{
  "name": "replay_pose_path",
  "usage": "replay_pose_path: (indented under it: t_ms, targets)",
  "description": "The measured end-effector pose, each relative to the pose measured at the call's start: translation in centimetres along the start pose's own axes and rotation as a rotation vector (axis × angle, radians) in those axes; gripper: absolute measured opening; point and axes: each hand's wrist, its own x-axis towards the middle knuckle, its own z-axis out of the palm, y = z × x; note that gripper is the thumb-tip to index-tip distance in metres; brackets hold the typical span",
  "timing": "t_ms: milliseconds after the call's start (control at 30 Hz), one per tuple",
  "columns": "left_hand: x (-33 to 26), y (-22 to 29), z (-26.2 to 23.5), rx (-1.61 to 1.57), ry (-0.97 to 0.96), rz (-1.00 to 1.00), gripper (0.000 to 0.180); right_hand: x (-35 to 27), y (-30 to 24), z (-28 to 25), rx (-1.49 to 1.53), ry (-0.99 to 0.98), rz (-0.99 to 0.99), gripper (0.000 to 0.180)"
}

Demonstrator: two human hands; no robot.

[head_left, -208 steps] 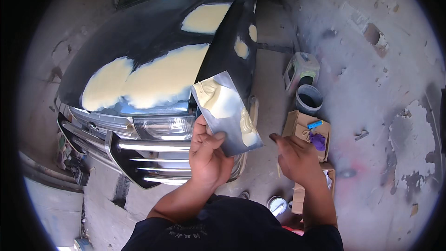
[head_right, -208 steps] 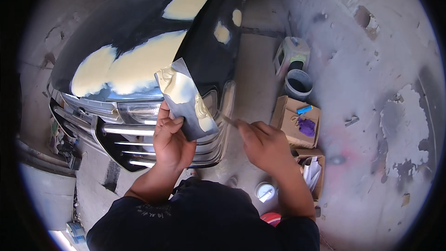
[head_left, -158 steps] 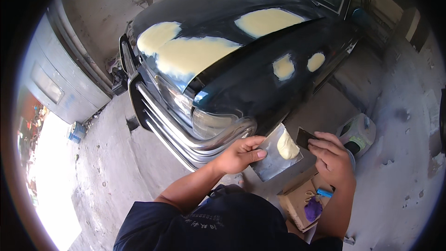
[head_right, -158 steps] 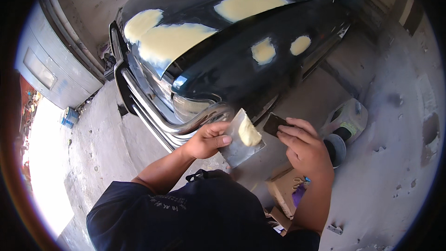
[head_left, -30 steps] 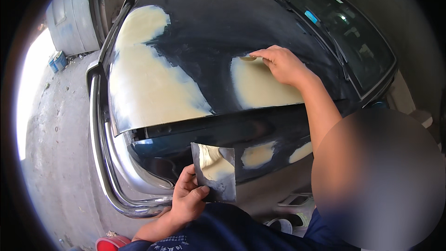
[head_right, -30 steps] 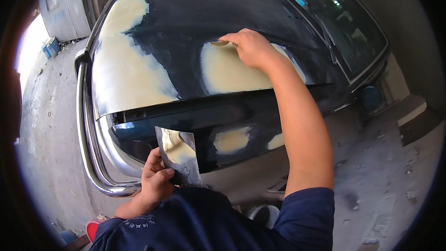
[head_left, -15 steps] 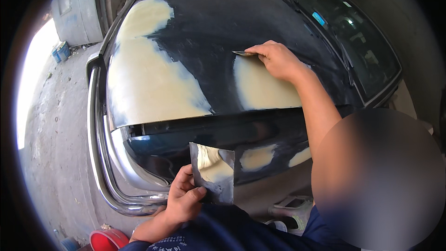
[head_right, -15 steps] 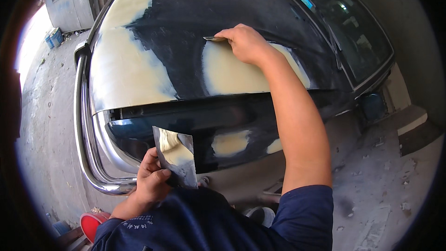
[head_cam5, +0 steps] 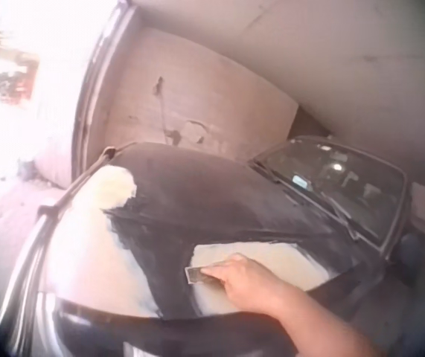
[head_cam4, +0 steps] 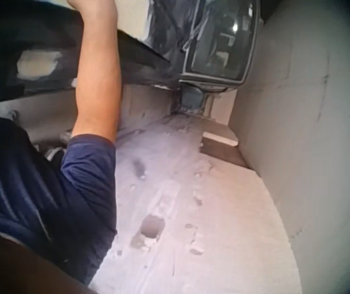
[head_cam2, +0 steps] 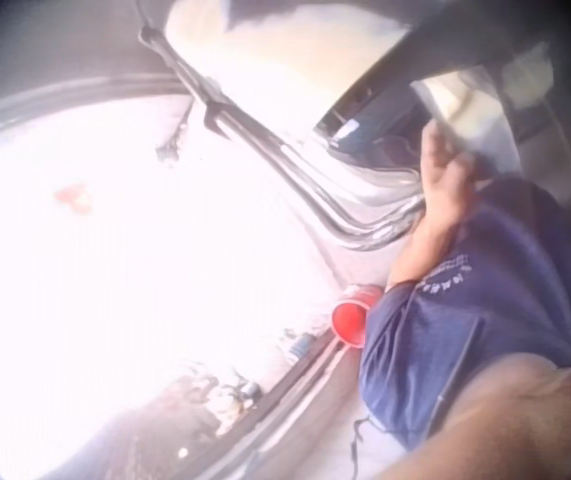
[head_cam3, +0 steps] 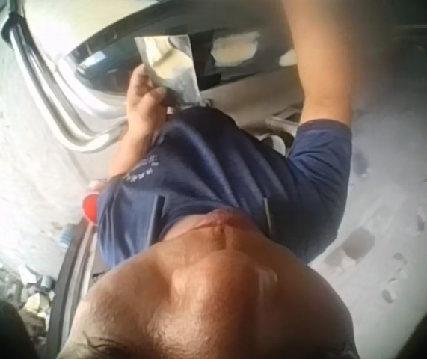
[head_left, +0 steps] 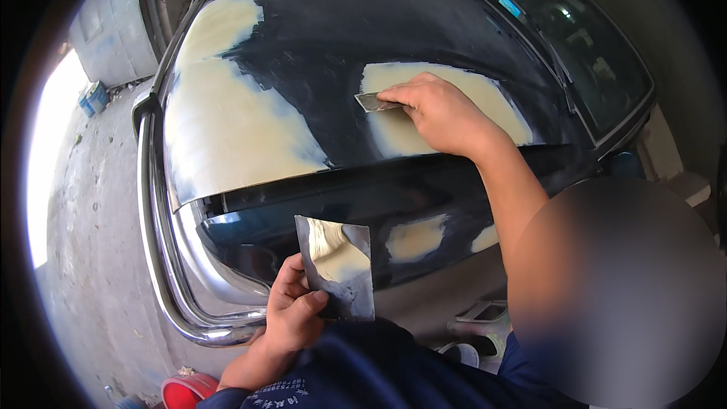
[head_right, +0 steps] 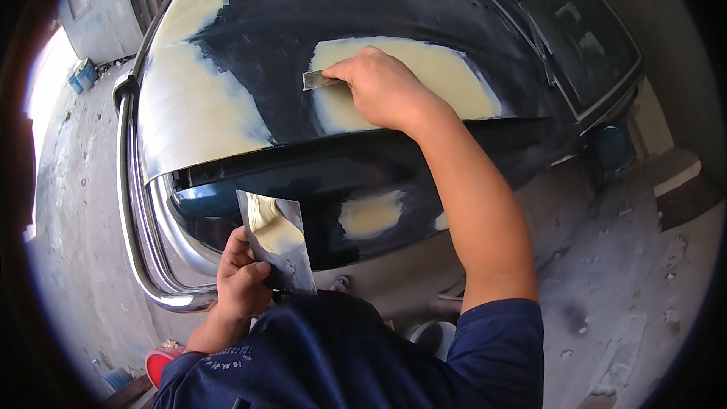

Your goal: The person applies a beige body filler to the hood of a black car using a metal spreader. They repeatedly transfer filler from a larger metal palette to the spreader and smooth it over several areas on the hood surface.

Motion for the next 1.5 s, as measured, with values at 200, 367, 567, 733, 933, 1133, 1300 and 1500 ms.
replay_pose_path:
  t_ms: [200, 367, 567, 733, 933, 1133, 1300, 1500]
  targets:
    - [0.1, 0.0, 0.1, -0.005, -0.025, 0.004, 0.052, -2.7, -1.9, -0.1, 0.021, 0.033, -0.078, 0.037]
    - [0.1, 0.0, -0.1, -0.006, -0.056, 0.001, 0.054, -4.6, -2.8, 0.5, 0.008, 0.092, -0.119, 0.038]
    - [0.2, 0.1, 0.1, -0.005, -0.045, -0.006, 0.054, -7.0, -3.8, 0.8, -0.008, 0.116, -0.119, 0.039]
    - [0.3, 0.1, 0.6, -0.001, -0.024, -0.007, 0.054, -8.8, -4.5, 0.7, -0.027, 0.143, -0.126, 0.039]
    - [0.2, 0.0, -0.2, 0.006, -0.001, 0.008, 0.054, -9.2, -3.7, -1.6, -0.025, 0.180, -0.114, 0.037]
    - [0.2, 0.0, -0.1, 0.004, -0.024, -0.015, 0.055, -2.9, 1.6, -2.2, 0.021, 0.216, -0.010, 0.033]
    - [0.1, 0.2, 0.0, 0.007, 0.001, 0.000, 0.054, 2.4, 4.3, -0.9, -0.008, 0.162, 0.062, 0.031]
    - [0.0, 0.1, -0.1, 0.034, -0.002, -0.011, 0.054, 4.8, 3.6, -0.2, 0.008, 0.108, 0.047, 0.030]
